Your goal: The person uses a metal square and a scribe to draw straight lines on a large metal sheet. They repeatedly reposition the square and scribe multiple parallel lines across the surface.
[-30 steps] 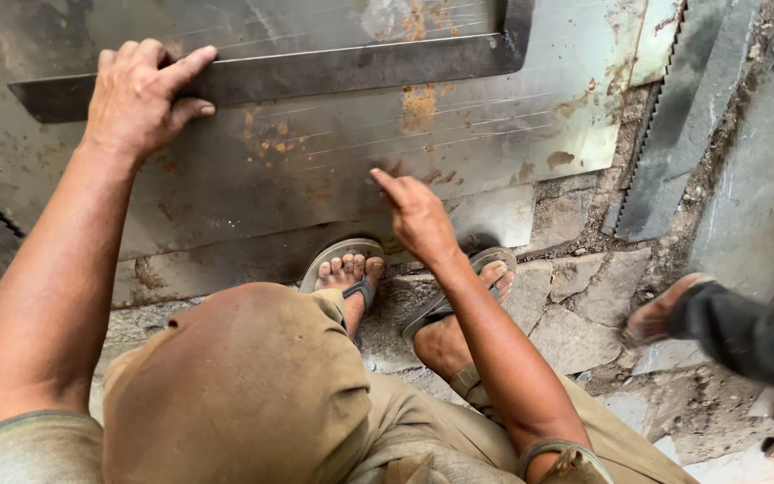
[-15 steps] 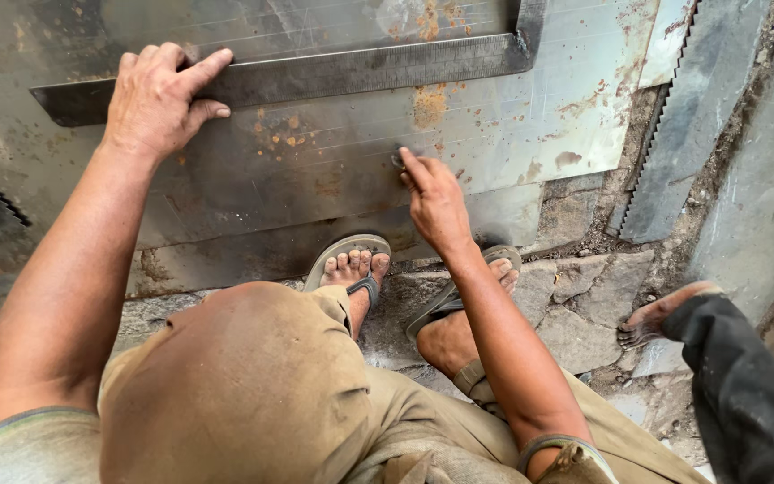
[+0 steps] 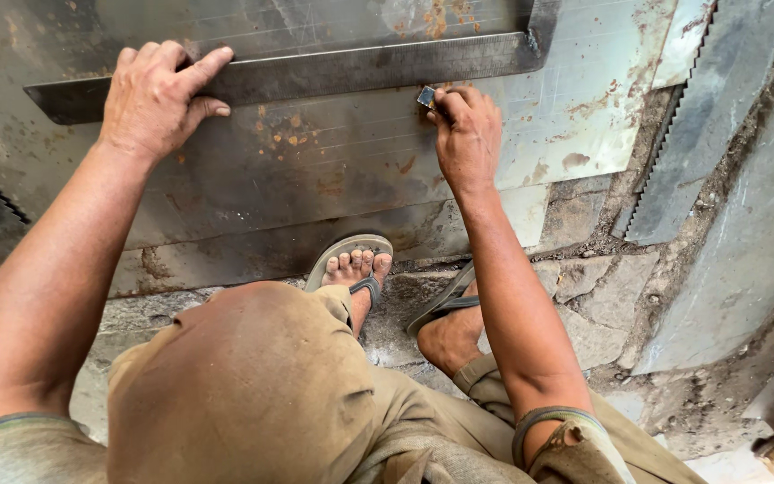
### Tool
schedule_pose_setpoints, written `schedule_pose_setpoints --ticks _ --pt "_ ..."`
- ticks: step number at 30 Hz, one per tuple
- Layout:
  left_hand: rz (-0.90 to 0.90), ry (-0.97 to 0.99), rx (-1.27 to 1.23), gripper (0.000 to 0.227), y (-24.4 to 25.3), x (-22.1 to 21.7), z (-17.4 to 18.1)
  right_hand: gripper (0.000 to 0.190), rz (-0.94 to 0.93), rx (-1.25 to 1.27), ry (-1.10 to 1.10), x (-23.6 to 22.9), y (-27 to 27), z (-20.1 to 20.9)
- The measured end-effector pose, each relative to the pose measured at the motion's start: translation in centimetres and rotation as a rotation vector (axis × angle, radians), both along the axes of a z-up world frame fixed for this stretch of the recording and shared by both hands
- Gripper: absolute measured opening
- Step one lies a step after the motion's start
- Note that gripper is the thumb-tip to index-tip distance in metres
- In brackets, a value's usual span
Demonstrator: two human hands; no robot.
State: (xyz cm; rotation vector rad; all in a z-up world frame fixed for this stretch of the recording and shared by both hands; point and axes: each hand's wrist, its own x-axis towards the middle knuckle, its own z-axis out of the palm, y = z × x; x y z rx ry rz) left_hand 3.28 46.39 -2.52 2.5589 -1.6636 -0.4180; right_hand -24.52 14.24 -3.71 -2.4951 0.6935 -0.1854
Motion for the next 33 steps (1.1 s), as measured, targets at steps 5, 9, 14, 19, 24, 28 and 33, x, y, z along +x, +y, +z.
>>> schedule_pose_setpoints --ticks 5,9,14,19,24,28,33 --pt "-0.020 -0.015 0.010 0.063 -0.1 0.1 0.1 0.016 0.044 -0.002 0.022 -0.8 -0.2 0.1" --pt "-0.040 -0.031 0.020 0.064 -0.1 0.2 0.3 0.020 0.032 0.019 0.025 -2.0 0.2 0.2" --pt "-0.052 -0.053 0.048 0.065 -0.1 0.1 0.4 0.020 -0.010 0.091 0.016 -3.2 0.9 0.7" --pt "-0.057 -0.053 0.055 0.064 0.0 0.0 0.2 0.019 -0.017 0.091 0.024 -2.6 0.7 0.5" --pt "-0.081 -0.083 0.056 0.066 -0.1 0.1 0.4 0.020 0.001 0.033 0.026 -0.8 0.1 0.1" --pt "-0.092 -0.070 0.055 0.066 -0.1 0.3 0.4 0.020 0.026 0.004 0.031 -0.1 0.0 0.2" --pt "-0.111 -0.042 0.033 0.067 -0.2 0.6 0.5 0.018 0.033 -0.013 0.072 0.4 0.1 0.2"
